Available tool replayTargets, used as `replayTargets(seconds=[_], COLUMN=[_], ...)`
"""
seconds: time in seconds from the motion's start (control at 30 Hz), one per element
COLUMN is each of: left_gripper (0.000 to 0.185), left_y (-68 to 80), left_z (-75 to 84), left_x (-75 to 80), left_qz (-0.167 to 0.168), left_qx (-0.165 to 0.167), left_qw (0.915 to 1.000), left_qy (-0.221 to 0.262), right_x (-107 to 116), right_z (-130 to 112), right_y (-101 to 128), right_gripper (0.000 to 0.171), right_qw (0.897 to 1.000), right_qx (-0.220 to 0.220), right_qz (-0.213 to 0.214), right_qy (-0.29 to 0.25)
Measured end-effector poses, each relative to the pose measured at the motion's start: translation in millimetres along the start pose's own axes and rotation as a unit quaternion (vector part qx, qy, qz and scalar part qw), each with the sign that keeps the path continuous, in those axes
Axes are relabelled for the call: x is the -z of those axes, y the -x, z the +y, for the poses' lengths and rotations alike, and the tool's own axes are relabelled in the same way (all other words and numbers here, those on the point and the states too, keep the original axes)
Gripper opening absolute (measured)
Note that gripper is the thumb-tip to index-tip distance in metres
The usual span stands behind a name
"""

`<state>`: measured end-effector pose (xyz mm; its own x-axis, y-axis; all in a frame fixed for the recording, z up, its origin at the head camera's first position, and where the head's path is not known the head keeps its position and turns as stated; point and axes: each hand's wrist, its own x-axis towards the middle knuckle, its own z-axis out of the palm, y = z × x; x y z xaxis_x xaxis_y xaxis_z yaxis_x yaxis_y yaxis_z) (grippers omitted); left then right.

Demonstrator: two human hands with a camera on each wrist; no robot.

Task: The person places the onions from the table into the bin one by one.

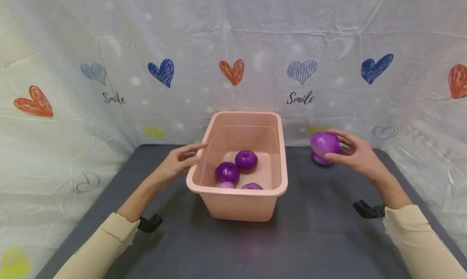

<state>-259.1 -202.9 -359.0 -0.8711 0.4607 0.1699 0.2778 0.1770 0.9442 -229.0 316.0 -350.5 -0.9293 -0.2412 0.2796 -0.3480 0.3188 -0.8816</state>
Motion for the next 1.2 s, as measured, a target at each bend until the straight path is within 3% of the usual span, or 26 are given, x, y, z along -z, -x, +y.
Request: replayTargets(seconds=[0.63, 1.0, 1.2], left_gripper=[0.053, 0.052, 0.052], left_y=[1.6, 1.1, 1.2], left_z=[0.0, -0.6, 0.0], left_x=[0.5, 1.6, 1.1], left_qz=[-0.004, -0.005, -0.006], left_qx=[0.004, 0.004, 0.005], left_qw=[1.0, 1.0, 1.0], left_qy=[0.005, 0.006, 0.004], right_x=[-32, -56, -65], right_z=[-38, -52, -53], right_y=[-37, -58, -65], right_gripper=[0.069, 0.071, 0.072], right_qw=[0.999, 0.996, 0.99], right_qx=[0.023, 0.063, 0.101], right_qz=[-0.027, -0.059, -0.093], right_qy=[-0.014, 0.003, -0.04])
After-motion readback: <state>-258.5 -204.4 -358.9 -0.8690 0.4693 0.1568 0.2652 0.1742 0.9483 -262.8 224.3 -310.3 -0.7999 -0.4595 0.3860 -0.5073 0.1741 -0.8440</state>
